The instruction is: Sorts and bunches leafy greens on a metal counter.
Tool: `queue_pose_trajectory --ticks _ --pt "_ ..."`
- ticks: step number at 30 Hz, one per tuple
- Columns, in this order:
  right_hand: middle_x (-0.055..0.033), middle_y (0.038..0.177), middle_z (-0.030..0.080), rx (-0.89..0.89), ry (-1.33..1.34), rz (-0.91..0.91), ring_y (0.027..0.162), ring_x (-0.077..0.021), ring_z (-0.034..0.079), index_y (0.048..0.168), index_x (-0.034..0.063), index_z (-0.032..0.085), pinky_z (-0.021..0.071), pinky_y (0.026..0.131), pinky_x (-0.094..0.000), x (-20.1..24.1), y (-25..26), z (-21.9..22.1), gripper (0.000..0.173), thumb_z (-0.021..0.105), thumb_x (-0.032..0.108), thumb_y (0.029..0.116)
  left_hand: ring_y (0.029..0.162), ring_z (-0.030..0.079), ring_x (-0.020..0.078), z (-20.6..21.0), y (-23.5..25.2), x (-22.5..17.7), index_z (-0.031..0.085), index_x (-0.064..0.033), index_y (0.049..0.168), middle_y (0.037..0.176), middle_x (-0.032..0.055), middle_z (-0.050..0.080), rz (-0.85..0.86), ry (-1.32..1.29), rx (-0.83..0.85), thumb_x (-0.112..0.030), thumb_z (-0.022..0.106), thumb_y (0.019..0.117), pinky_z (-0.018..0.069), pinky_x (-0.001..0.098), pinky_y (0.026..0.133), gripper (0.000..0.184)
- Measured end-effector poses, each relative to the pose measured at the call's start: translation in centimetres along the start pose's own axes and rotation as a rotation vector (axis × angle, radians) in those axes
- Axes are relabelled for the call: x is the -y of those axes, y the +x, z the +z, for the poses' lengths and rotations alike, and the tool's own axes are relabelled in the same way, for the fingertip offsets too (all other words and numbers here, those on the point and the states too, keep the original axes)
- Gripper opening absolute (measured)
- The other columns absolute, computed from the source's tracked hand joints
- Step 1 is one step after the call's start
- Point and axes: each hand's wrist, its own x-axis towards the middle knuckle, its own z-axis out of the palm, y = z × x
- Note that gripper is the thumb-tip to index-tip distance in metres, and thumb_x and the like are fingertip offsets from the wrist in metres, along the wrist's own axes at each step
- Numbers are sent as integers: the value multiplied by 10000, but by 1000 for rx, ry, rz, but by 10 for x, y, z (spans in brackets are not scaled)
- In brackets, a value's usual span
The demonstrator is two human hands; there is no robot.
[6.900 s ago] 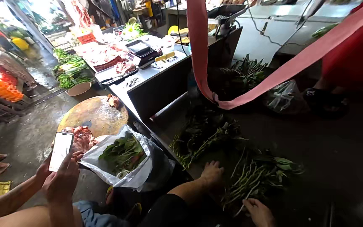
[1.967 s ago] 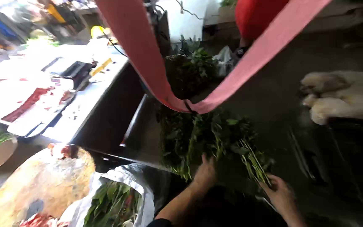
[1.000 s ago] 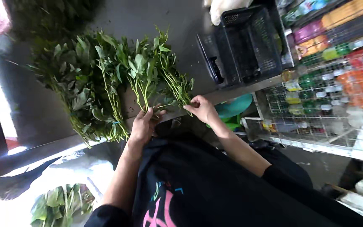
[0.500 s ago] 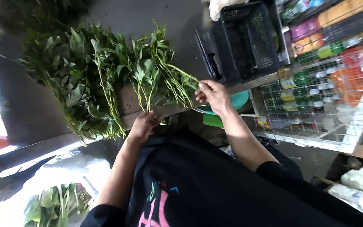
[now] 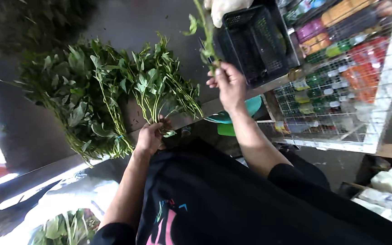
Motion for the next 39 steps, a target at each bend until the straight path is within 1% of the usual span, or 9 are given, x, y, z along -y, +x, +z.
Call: queue_pose_trajectory --ticks 4,7,12,15,20,25,28,31,39 --pt "-146 1174 720 45 -500 214 1020 -246 729 1338 45 636 600 923 -441 -64 -32 20 335 508 211 1077 917 692 212 -12 -5 -5 570 -38 1202 1026 118 692 40 31 -39 -94 437 1059 589 384 842 203" --pt "-204 1431 560 53 -694 83 1316 -379 551 1411 60 590 461 1095 -554 -85 -63 20 435 618 205 1002 886 701 200 -18 -11 -8 510 -36 1310 1009 113 693 52 51 -155 -131 508 1071 602 372 829 256" --pt "-169 1153 682 219 -714 -34 1116 -337 654 1148 60 724 543 976 -504 -68 -85 47 280 666 275 978 1001 712 210 -22 -9 -11 465 -40 1413 1177 137 688 42 697 -296 -104 602 1027 603 382 873 414" --pt "-172 1112 696 310 -807 65 1078 -346 672 1073 44 725 567 908 -502 -81 -74 74 305 682 327 968 1263 565 436 -14 -17 -27 454 3 1463 1468 283 459 -57 1365 -315 -197 633 1003 491 599 1029 532" --pt "-186 1157 686 382 -709 362 1110 -341 669 1143 22 677 545 943 -534 -61 -49 72 250 605 202 986 1205 609 469 -13 -23 -38 433 32 1449 1318 320 577 -255 1671 -261 -186 643 994 498 613 1004 547" --pt "-146 1030 724 442 -347 569 880 -235 721 1273 22 629 599 834 -439 -54 -25 44 321 613 232 1032 962 715 345 -18 -18 -37 578 -6 1301 1053 205 710 -145 1349 -207 -285 598 1029 556 581 900 390" --pt "-187 1099 714 533 -528 523 1024 -330 693 1201 30 697 544 939 -563 -61 -21 44 378 684 343 990 803 728 186 -15 -17 -25 632 -7 1191 938 101 733 64 813 -241 -221 585 1052 624 404 776 259" --pt "-183 1085 728 543 -695 452 1065 -380 683 1130 74 735 512 941 -631 -71 -26 52 315 678 347 983 848 739 211 -8 -16 -20 557 14 1249 985 126 736 155 272 -202 -61 471 1069 628 376 781 213" --pt "-38 893 607 280 58 361 732 -110 591 1194 22 608 554 712 -318 18 18 -13 249 521 216 1066 647 611 117 -7 -14 -17 559 -82 1267 852 45 637 47 201 -224 -92 460 1075 549 265 591 217"
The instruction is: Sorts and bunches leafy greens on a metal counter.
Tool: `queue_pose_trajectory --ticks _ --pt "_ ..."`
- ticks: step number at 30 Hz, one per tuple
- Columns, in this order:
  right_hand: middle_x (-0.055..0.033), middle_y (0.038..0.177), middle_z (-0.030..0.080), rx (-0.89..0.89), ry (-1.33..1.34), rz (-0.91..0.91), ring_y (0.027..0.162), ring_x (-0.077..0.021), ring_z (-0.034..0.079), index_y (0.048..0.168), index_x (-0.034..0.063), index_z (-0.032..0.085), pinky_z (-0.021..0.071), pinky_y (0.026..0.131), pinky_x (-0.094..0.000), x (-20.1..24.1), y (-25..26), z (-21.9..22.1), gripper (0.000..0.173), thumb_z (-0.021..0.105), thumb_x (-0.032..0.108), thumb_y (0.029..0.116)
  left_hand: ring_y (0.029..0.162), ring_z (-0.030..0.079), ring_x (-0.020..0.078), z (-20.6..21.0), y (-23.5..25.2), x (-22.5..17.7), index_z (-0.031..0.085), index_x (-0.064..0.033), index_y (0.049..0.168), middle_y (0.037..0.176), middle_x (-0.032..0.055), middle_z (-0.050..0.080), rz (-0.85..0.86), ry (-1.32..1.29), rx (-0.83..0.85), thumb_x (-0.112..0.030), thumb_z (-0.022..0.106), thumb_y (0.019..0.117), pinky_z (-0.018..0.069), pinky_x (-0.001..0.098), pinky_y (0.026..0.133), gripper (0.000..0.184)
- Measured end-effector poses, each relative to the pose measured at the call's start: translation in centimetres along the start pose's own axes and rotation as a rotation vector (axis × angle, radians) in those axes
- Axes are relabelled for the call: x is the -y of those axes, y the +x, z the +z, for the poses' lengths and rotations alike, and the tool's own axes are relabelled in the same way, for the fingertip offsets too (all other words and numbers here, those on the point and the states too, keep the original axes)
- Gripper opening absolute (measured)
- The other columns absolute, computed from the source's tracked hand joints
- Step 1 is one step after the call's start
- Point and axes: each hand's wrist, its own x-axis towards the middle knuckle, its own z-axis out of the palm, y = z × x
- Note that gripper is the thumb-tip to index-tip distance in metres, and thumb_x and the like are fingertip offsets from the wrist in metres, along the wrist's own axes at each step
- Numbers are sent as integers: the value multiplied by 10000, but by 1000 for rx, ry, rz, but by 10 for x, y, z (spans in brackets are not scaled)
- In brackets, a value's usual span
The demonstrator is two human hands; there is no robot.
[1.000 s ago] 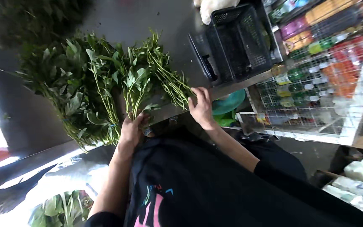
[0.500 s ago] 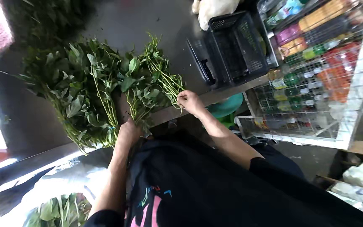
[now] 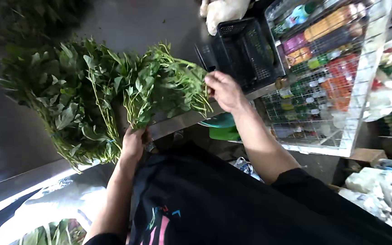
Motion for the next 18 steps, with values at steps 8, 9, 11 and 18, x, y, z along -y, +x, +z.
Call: queue_pose_trajectory --ticks 8,9,11,18 --pt "-93 926 649 -109 -96 81 748 -151 618 1265 -14 563 552 717 -350 -44 10 1 323 462 240 1092 568 561 105 10 7 0 583 -41 1097 754 34 598 -39 -109 -19 -102 406 1083 524 255 549 187" --pt "-97 938 665 -81 -161 188 769 -160 612 1282 -1 586 533 730 -363 -63 9 4 365 453 286 1101 556 547 100 10 8 0 592 -29 1107 749 34 590 -60 -143 -26 -117 399 1086 510 248 532 212" --pt "-63 925 659 -53 -113 281 783 -141 598 1250 32 630 515 730 -340 -78 4 7 374 459 330 1102 543 540 96 9 10 -3 603 -19 1127 752 40 598 -84 -190 -38 -149 403 1090 492 234 508 241" --pt "-75 1094 652 7 385 92 980 -226 686 1153 56 617 607 891 -493 -12 -15 -15 173 500 154 1073 589 601 116 14 8 -2 598 -13 1151 793 66 640 -122 -170 -40 -128 370 1092 540 251 549 262"
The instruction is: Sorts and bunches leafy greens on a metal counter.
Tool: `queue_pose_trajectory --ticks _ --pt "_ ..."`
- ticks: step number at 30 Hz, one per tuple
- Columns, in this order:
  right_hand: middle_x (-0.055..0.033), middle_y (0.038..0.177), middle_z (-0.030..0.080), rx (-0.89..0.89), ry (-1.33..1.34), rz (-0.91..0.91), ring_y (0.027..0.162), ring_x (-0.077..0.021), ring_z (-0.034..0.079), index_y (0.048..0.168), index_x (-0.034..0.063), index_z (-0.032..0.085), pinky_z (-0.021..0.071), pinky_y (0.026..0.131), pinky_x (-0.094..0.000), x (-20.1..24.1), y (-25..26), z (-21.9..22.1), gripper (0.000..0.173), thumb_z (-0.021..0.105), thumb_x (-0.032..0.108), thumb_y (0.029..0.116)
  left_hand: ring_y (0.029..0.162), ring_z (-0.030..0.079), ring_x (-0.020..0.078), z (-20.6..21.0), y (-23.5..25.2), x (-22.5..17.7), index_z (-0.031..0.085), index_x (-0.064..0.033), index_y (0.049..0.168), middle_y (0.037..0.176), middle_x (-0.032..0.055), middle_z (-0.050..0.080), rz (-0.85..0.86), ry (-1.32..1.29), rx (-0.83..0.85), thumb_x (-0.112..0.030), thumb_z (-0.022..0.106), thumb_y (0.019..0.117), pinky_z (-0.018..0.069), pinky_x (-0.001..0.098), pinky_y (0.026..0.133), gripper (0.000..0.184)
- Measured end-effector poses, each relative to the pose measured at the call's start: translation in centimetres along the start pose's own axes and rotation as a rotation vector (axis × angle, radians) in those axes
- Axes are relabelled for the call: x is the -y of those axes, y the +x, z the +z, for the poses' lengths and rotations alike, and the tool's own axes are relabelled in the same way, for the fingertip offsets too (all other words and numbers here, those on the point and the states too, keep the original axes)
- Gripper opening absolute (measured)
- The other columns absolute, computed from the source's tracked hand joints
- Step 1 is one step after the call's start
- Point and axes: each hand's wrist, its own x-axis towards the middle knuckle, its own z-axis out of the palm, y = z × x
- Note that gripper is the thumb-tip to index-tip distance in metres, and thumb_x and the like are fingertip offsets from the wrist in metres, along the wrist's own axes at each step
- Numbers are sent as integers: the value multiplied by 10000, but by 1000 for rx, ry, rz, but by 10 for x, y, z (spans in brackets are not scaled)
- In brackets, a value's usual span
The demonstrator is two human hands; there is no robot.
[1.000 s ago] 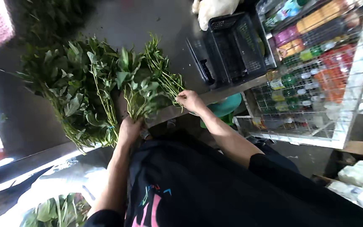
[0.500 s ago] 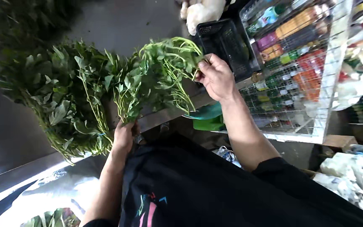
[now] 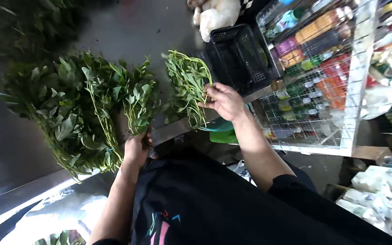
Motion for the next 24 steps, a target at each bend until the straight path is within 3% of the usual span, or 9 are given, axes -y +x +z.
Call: queue_pose_trajectory --ticks 4,8,11,12,14,17,19,21,24 --pt "-62 1060 674 -9 -99 -268 966 -222 701 1119 65 644 618 889 -502 55 -21 6 152 544 140 1032 608 617 128 11 2 3 581 -10 1146 797 72 643 8 -4 41 -94 390 1080 557 263 575 218" --pt "-23 1028 691 29 -311 -593 931 -168 707 1139 58 656 628 874 -424 74 -30 36 163 556 144 1043 653 601 123 7 3 10 527 -47 1197 843 56 620 -13 25 120 -107 432 1074 550 277 629 167" --pt "-31 1033 703 44 -514 -764 919 -113 708 1150 15 657 633 850 -352 71 -29 70 196 569 155 1044 654 566 112 2 8 17 560 -97 1066 823 19 586 -30 7 234 -152 451 1037 532 277 643 126" --pt "-36 1036 710 46 -590 -748 913 -87 699 1153 13 663 619 839 -319 64 -29 83 211 560 164 1047 659 563 103 2 7 18 577 -118 1049 819 2 584 -37 4 262 -210 418 1059 529 267 647 184" --pt "-44 1015 718 95 -717 -626 874 -81 688 1141 38 687 601 810 -312 34 -27 104 211 561 180 1048 663 580 94 3 5 20 610 -132 1166 830 -3 603 -22 -17 309 -346 373 1100 538 250 651 327" --pt "-114 1042 720 250 -907 -294 918 -221 710 1159 56 705 601 862 -459 -39 -21 121 236 622 234 1027 753 607 83 4 3 29 596 -154 1240 937 -5 652 53 -21 385 -504 312 1097 540 251 720 472" --pt "-180 1161 686 313 -983 -170 1058 -306 684 1257 13 666 558 958 -511 -74 -26 124 340 678 210 981 831 649 120 6 2 35 571 -114 1292 983 35 684 92 -33 374 -491 327 1097 561 298 783 489" --pt "-194 1228 655 369 -961 -186 1133 -307 653 1343 -6 619 534 1002 -484 -88 -36 124 456 706 202 947 901 686 169 5 2 40 528 -74 1359 1027 83 698 87 -37 325 -412 405 1100 585 360 834 444" --pt "-196 1353 620 483 -908 -272 1245 -279 619 1450 -9 538 496 1085 -429 -93 -44 121 513 661 169 985 957 683 170 -3 2 37 526 -79 1380 1089 84 693 73 20 302 -339 471 1092 580 370 864 392"
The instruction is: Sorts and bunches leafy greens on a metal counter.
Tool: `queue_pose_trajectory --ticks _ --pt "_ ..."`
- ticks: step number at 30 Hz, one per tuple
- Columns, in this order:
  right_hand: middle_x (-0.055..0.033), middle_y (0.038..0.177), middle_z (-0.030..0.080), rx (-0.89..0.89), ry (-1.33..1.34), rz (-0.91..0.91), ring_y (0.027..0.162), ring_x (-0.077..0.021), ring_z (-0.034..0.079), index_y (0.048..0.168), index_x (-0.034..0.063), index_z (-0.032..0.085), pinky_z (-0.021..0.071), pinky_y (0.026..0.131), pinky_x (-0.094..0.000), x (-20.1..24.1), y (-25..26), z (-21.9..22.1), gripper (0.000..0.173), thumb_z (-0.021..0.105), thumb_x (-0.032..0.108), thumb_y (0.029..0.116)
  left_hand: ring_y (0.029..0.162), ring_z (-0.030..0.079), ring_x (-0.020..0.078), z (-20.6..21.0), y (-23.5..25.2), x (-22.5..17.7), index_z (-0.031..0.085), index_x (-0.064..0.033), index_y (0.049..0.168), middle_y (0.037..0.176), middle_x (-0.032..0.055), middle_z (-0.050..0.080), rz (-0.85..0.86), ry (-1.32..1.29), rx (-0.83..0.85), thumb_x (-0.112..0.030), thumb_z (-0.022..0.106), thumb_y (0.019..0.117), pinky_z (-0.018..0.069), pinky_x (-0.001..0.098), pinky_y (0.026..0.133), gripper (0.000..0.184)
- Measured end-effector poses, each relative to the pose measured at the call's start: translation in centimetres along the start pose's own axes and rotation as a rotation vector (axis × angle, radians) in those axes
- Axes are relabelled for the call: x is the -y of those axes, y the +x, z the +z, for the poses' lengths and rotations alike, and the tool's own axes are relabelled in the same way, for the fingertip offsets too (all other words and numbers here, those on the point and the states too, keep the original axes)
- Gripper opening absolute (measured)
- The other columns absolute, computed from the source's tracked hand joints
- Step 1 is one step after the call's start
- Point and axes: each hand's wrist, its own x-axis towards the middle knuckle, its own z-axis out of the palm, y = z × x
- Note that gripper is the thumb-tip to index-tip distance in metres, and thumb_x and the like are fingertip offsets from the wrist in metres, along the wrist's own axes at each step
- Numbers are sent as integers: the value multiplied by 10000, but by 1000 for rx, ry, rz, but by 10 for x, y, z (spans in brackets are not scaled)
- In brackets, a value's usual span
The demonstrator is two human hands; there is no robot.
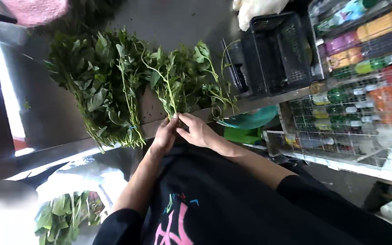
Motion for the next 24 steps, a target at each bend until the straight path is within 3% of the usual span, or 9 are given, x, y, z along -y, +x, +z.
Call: queue_pose_trajectory --ticks 4,7,11,13,16,18,21,24 --pt "-174 1345 644 -99 -5 -134 1240 -259 633 1449 20 567 507 1083 -398 -12 -2 -3 492 671 69 971 944 685 169 -3 4 -7 554 -70 1356 1075 80 698 42 127 -51 -300 438 1106 586 374 852 359" --pt "-155 1241 650 -255 52 -146 1089 -229 671 1298 50 676 582 958 -368 -19 -4 -2 386 745 71 919 867 697 178 0 8 -6 595 -56 1254 993 87 706 72 174 -110 -271 425 1111 605 374 781 309" --pt "-159 1244 618 -344 184 -98 962 -194 685 1313 41 639 617 848 -337 -27 -9 1 458 796 110 889 945 706 196 7 6 -10 577 -91 1322 1068 89 712 -2 117 -89 -417 428 1096 607 398 837 424" --pt "-154 1272 612 -329 231 -96 982 -183 681 1339 31 604 610 864 -329 -31 -10 0 507 804 113 880 923 705 195 6 7 -10 562 -101 1324 1051 90 713 -15 169 -66 -421 494 1073 606 394 824 413" --pt "-143 1240 633 -320 233 -125 984 -171 680 1325 21 602 603 868 -316 -33 -11 -4 516 817 161 877 771 685 148 8 11 -11 590 -90 1246 923 62 709 -35 267 -110 -266 666 1001 595 326 699 311" --pt "-129 1165 662 -342 222 -141 940 -160 682 1255 16 637 602 838 -309 -36 -12 -11 433 803 165 884 723 647 126 7 14 -12 602 -88 1201 870 43 684 -41 275 -144 -236 645 1005 565 299 663 249" --pt "-123 1120 681 -304 267 -157 914 -156 701 1163 3 664 623 830 -314 -39 -10 -22 291 756 53 892 841 670 153 7 13 -15 577 -90 1257 981 57 696 -49 205 -102 -245 596 1036 579 341 759 270" --pt "-144 1158 667 -178 251 -142 972 -195 700 1162 6 676 618 875 -355 -35 -7 -25 286 721 -21 881 940 715 216 16 11 -15 526 -56 1347 1086 120 717 -40 129 -33 -161 560 1052 610 407 846 314"
